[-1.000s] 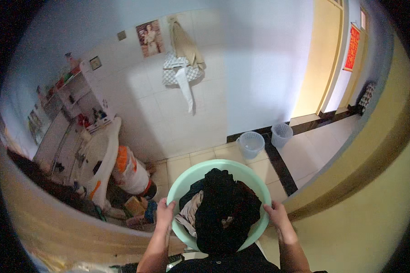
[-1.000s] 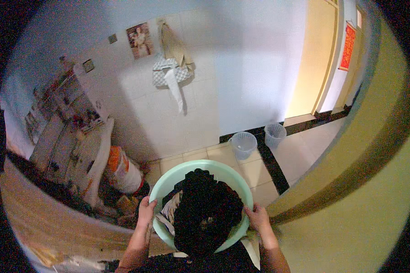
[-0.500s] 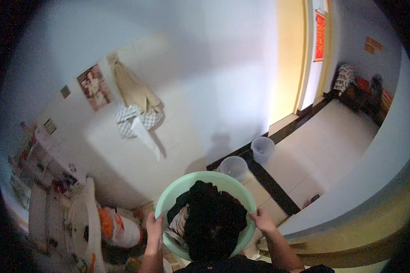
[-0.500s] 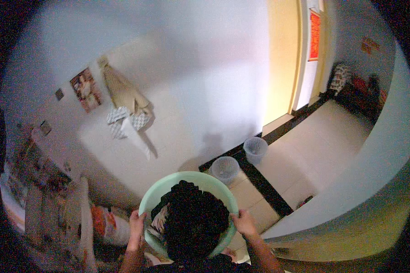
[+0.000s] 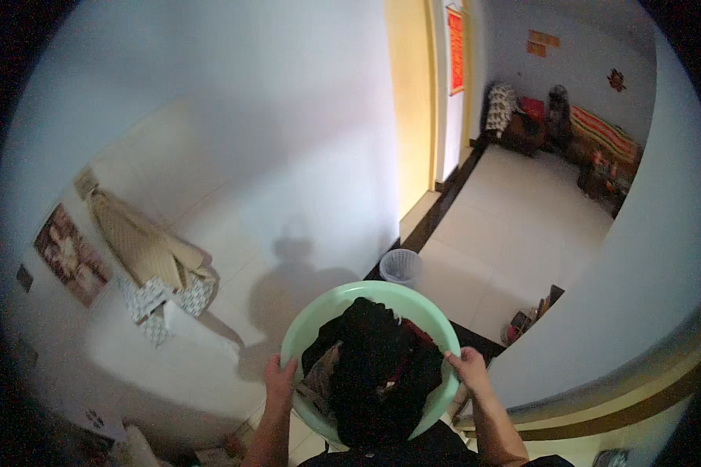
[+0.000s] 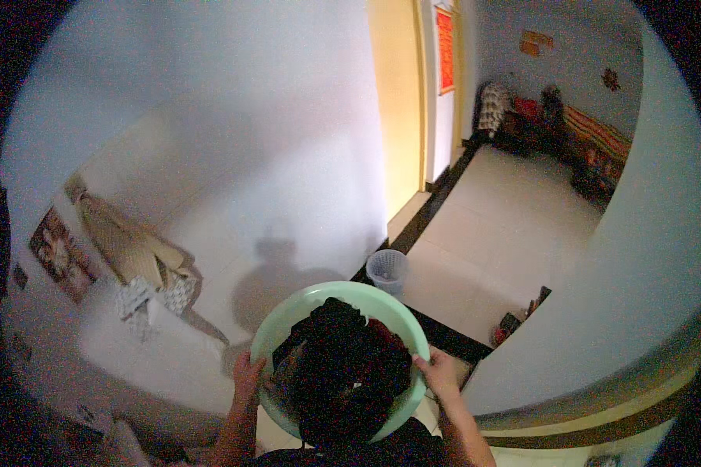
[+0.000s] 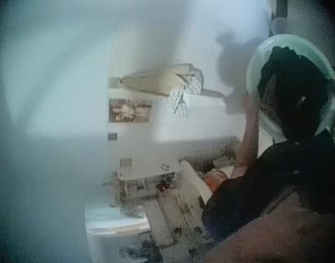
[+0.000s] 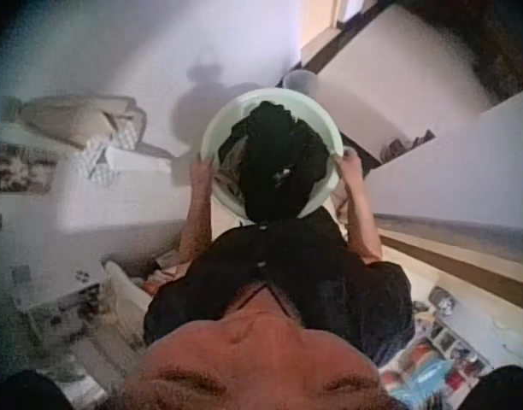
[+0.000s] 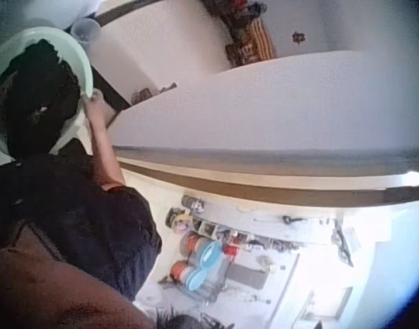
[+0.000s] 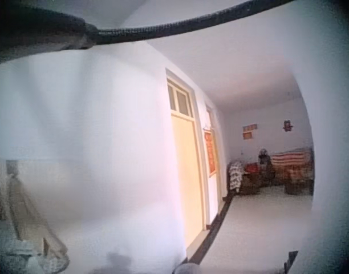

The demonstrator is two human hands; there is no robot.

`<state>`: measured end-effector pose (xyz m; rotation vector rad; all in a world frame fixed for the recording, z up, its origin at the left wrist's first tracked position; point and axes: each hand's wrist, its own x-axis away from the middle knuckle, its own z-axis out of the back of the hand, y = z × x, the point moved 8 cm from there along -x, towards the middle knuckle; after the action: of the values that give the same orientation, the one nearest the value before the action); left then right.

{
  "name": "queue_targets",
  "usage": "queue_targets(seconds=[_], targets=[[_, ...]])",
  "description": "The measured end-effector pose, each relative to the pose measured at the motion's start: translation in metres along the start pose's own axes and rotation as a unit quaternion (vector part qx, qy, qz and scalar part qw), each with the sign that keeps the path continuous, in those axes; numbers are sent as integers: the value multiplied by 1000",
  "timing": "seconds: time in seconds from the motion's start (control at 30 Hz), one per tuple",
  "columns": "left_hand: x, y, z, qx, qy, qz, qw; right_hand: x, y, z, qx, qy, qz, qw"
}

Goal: The person hand-washes several pieces of clothing in a blue basin filled with water in a bathroom. They scrub and rinse a maroon garment, a beige garment, and a black garment, then wring them out and place them into a green basin. The person then carries the green basin to a bedroom and places it on a table.

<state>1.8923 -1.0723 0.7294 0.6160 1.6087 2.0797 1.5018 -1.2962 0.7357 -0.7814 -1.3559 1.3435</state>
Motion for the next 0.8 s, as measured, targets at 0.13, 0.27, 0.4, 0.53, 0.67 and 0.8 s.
queue_targets(seconds=[0.13,0.27,0.4,0.53,0.67,0.8], targets=[[-41,46,-65,-52,-62,-1,997,-36,14,32,57,56,-3,997],[-91,23,-134,-8,-118,-1,993,-80,42,65,34,70,-13,997],[-98,77,-226,-72,-158,16,985,-143,71,121,87,130,-4,988],[-157,48,-308,109,-211,7,971,-210,73,156,73,147,-60,985],[-171,63,-380,114,-232,28,966,-251,50,202,113,174,-66,976],[-179,107,-447,119,-241,37,963,-295,47,239,142,180,-60,971]])
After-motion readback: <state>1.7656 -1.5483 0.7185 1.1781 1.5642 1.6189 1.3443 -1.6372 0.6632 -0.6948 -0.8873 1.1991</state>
